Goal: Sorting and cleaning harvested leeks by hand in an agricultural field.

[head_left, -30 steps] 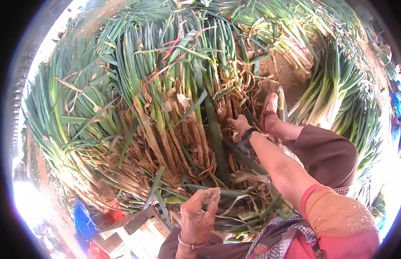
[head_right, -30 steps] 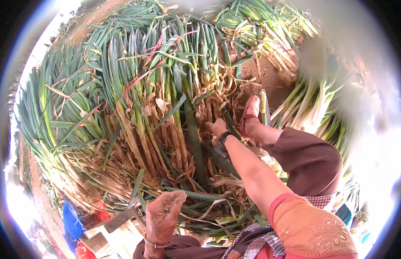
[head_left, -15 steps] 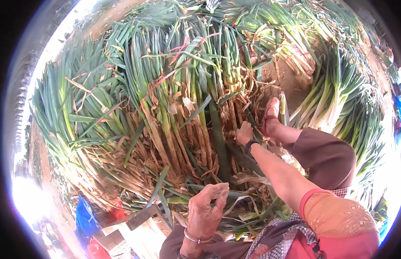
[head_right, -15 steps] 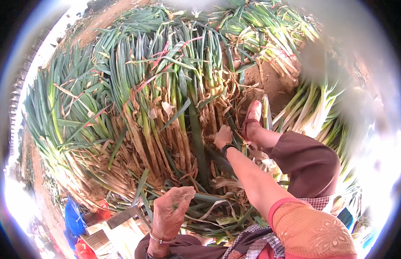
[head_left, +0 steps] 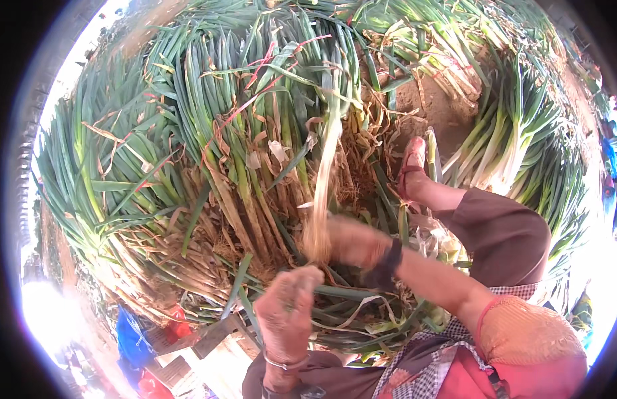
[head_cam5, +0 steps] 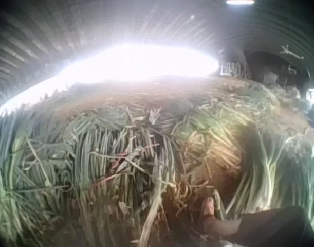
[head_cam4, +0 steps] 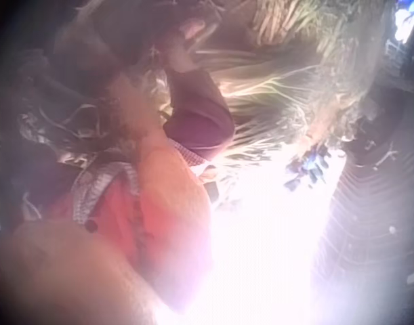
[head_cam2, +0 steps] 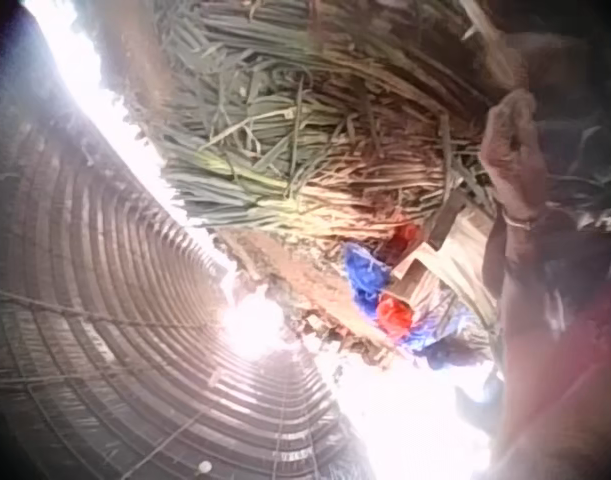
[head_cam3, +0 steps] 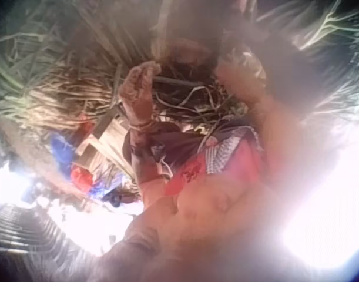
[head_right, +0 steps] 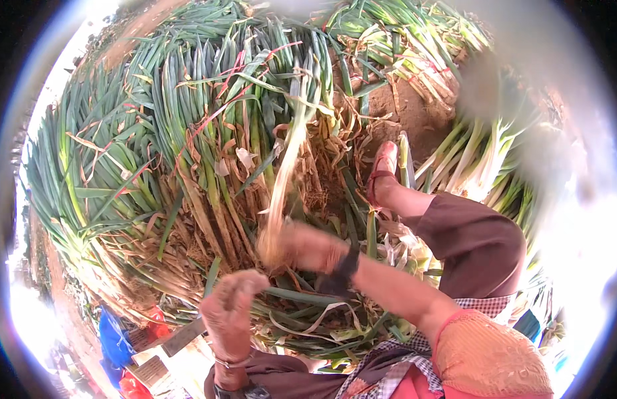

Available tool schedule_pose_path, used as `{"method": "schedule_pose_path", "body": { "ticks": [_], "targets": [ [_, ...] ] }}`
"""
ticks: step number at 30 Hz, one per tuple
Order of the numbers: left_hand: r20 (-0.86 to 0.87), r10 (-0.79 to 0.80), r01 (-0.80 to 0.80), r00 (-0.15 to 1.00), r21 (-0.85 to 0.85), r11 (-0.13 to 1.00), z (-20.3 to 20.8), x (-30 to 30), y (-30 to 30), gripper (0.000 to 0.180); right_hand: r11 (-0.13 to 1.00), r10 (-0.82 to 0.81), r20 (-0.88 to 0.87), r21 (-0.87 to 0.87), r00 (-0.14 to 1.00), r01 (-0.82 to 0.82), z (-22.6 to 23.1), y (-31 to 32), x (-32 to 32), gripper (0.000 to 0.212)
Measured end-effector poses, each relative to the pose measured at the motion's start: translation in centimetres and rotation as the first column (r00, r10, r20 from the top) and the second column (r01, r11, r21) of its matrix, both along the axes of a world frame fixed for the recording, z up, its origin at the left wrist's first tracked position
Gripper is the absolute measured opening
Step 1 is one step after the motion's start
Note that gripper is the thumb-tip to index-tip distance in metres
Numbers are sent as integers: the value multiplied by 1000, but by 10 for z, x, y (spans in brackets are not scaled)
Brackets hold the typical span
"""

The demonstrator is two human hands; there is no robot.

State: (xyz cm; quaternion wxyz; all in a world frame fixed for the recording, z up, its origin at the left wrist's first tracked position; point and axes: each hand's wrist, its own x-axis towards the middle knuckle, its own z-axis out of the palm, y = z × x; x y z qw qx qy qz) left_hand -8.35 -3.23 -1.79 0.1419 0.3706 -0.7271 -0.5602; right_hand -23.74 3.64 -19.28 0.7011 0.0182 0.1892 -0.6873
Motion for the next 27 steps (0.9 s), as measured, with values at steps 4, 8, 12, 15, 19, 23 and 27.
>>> {"method": "schedule_pose_path", "body": {
  "ticks": [4,8,12,15,19,23,27],
  "targets": [
    [-124,258,-241,958,136,961,1,-4,-8,22,955,-8,255,289,967,-68,17,26,37,12],
    [-150,212,-177,966,217,960,-4,0,-4,28,930,-269,172,304,948,209,-16,25,49,21],
    [-127,192,-159,973,230,960,-10,22,-9,28,928,-126,-209,320,970,190,67,37,80,21],
    [-181,197,-164,963,181,970,-9,24,-14,32,969,-33,-403,212,915,129,91,56,101,18],
    [-380,164,-201,910,-59,978,-3,29,-16,43,984,47,-744,150,666,99,112,77,121,18],
    [-588,266,-87,764,314,945,36,48,-3,51,992,118,-955,99,272,-84,110,91,129,25],
    [-728,294,1,619,375,927,29,73,-7,54,978,34,-907,-55,420,-199,122,78,127,42]
  ]
}}
